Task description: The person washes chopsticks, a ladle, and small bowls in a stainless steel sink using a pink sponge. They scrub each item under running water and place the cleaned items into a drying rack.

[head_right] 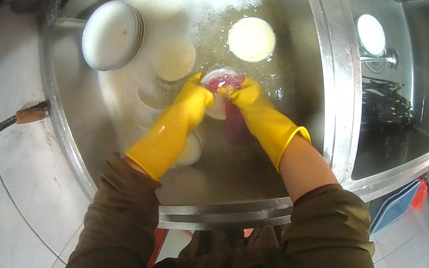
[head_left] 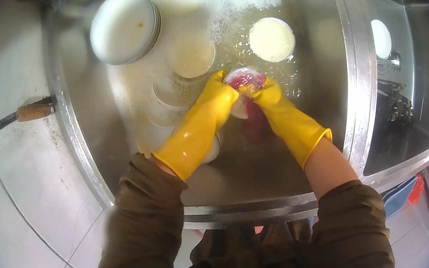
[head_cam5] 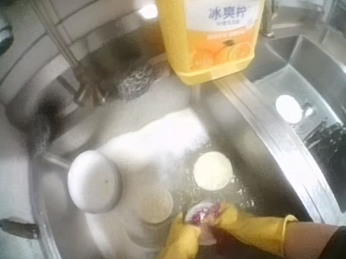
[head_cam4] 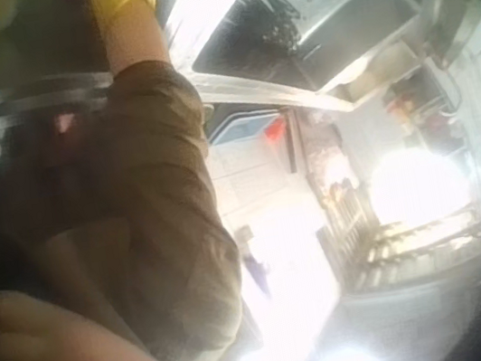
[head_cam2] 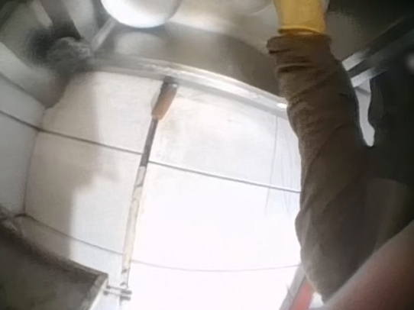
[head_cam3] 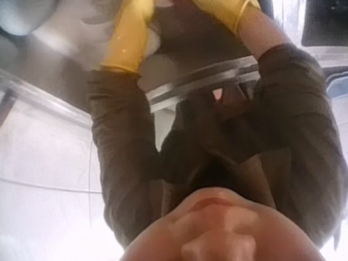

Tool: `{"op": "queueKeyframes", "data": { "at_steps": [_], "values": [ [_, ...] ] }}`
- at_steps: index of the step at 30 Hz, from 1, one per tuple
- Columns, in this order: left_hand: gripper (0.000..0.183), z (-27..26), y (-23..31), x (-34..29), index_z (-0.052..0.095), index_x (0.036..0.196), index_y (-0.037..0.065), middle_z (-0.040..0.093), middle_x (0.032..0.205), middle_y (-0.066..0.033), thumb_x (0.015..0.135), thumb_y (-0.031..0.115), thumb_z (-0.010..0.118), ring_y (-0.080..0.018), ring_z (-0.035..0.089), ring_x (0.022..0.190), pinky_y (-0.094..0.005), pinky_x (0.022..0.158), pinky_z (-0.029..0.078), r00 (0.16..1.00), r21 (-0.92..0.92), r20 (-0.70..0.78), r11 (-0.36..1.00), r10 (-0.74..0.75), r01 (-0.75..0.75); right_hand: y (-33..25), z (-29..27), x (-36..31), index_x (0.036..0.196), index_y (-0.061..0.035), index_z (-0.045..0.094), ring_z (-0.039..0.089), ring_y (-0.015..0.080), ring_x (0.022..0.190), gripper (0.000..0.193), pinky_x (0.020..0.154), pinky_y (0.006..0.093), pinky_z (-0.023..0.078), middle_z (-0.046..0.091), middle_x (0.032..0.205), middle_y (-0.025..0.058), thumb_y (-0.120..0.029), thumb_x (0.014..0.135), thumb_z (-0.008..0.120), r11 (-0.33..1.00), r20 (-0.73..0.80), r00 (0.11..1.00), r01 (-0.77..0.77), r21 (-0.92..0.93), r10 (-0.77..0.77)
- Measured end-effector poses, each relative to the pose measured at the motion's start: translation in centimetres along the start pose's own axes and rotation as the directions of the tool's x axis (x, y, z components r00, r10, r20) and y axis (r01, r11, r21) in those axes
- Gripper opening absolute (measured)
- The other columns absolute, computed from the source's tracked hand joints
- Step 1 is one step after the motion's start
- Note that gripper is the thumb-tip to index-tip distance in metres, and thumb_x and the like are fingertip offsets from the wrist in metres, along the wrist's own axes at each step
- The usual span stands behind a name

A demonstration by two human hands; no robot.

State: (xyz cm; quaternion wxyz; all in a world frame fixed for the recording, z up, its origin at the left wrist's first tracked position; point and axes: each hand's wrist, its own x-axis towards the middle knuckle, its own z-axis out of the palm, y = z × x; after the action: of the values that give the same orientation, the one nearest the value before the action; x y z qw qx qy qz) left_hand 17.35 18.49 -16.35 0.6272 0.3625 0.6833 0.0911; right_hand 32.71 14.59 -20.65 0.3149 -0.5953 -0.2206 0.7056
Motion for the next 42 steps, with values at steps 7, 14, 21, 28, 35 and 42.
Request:
{"op": "queueKeyframes", "data": {
  "at_steps": [7, 14, 21, 28, 35, 42],
  "values": [
    [0.042, 1.9, -1.7, 4.1, 0.058, 0.132, 0.002, 0.068, 0.100, -0.0145, 0.090, 0.006, 0.052, -0.0232, 0.062, 0.077, -0.0334, 0.065, 0.050, 0.998, -0.221, -0.050, 0.974, 0.035, -0.046, -2.1, 1.6, -1.2, 0.109, -0.0065, 0.075, 0.069, 0.0199, 0.082, 0.025, 0.074, 0.0338, 0.055, 0.077, 0.100, 0.0063, -0.017, 0.087, 0.080, 0.979, -0.253, 0.967, -0.030, -0.200, -0.022],
    [0.070, -0.1, -2.0, 3.7, 0.057, 0.140, 0.002, 0.068, 0.105, -0.0146, 0.070, -0.003, 0.062, -0.0266, 0.064, 0.084, -0.0391, 0.073, 0.052, 0.982, -0.264, 0.189, 0.963, 0.006, 0.045, -0.5, -0.5, 0.2, 0.110, -0.0078, 0.077, 0.071, 0.0191, 0.092, 0.024, 0.083, 0.0322, 0.054, 0.078, 0.099, 0.0082, -0.008, 0.086, 0.077, 0.966, -0.002, 0.992, 0.125, -0.227, -0.129],
    [0.062, 2.1, -3.0, 3.8, 0.057, 0.129, -0.001, 0.065, 0.107, -0.0173, 0.067, -0.010, 0.064, -0.0292, 0.066, 0.086, -0.0414, 0.076, 0.056, 0.983, -0.454, -0.154, 0.877, 0.100, -0.160, 0.9, 1.8, 0.6, 0.109, -0.0038, 0.076, 0.070, 0.0158, 0.085, 0.018, 0.079, 0.0319, 0.055, 0.077, 0.098, 0.0057, -0.003, 0.092, 0.072, 0.991, -0.437, 0.892, -0.077, 0.112, 0.119],
    [0.078, -0.1, -2.9, 5.2, 0.049, 0.142, -0.002, 0.066, 0.107, -0.0181, 0.066, -0.010, 0.065, -0.0275, 0.066, 0.084, -0.0409, 0.070, 0.054, 0.987, 0.083, 0.094, 0.989, -0.132, 0.125, -2.8, 0.1, -0.2, 0.117, -0.0043, 0.073, 0.071, 0.0177, 0.095, 0.029, 0.084, 0.0304, 0.056, 0.076, 0.103, 0.0100, -0.002, 0.089, 0.073, 0.258, 0.278, 0.911, 0.360, -0.896, -0.306],
    [0.056, 2.3, -1.7, 0.3, 0.055, 0.120, -0.002, 0.065, 0.111, -0.0153, 0.065, -0.012, 0.061, -0.0255, 0.065, 0.087, -0.0384, 0.076, 0.055, 0.935, -0.445, -0.198, 0.822, 0.296, -0.355, 0.3, 2.5, -3.1, 0.115, -0.0089, 0.076, 0.072, 0.0217, 0.089, 0.027, 0.080, 0.0370, 0.057, 0.076, 0.100, 0.0077, -0.011, 0.088, 0.077, 0.937, -0.296, 0.955, 0.079, 0.339, 0.027],
    [0.037, 0.5, -1.0, -2.1, 0.054, 0.114, 0.005, 0.067, 0.119, -0.0183, 0.083, 0.006, 0.076, -0.0370, 0.067, 0.113, -0.0574, 0.117, 0.040, 0.350, 0.065, 0.016, 0.348, 0.937, -0.935, -0.9, 3.7, -5.1, 0.128, -0.0085, 0.065, 0.066, 0.0234, 0.106, 0.045, 0.092, 0.0373, 0.054, 0.069, 0.116, 0.0090, -0.015, 0.086, 0.081, 0.705, 0.123, 0.890, -0.425, 0.567, 0.438]
  ]
}}
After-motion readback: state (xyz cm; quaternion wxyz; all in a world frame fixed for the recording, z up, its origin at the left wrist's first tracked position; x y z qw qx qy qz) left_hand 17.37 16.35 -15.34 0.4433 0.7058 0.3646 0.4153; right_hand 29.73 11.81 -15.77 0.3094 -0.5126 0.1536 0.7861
